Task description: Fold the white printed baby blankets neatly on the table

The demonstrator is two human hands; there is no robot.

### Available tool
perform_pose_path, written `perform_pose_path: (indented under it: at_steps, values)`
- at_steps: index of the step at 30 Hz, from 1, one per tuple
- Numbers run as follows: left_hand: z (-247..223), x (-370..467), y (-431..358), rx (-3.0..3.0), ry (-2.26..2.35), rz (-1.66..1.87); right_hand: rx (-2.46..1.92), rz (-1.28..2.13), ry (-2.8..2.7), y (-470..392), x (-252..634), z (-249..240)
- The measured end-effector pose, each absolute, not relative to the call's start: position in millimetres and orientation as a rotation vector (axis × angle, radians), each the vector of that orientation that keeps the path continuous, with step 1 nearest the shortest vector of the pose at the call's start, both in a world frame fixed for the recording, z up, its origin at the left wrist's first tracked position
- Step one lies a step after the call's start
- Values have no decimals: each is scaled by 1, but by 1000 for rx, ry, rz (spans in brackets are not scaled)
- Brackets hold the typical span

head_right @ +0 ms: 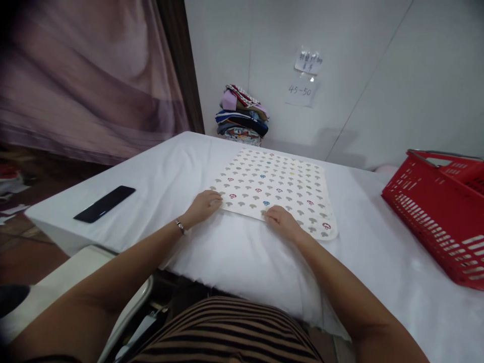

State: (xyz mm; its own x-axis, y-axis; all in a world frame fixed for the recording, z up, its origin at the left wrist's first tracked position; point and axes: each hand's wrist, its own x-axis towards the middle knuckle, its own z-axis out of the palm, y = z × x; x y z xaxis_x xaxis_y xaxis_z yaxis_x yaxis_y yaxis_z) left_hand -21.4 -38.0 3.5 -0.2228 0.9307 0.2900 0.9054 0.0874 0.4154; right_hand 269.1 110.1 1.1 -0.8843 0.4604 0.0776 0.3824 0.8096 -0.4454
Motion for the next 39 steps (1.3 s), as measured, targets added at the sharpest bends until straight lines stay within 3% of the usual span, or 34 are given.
perform_pose_path:
  at_steps: [4,13,21,26,39]
  values:
    - [8,-23,-3,2050,2131,721,-903,569,-2684,144,273,2]
    - [-1,-33,90,2046,2127,135,-1330,330,-2908,233,256,-16]
    - [-13,-57,119,2032,2235,294,-1296,299,-2830,267,253,-13]
    - [-11,-70,157,1873,2330,185,-1555,339,-2779,311,240,-13]
    - [-23,-97,213,1841,2407,146,-1692,368,-2693,387,219,-25]
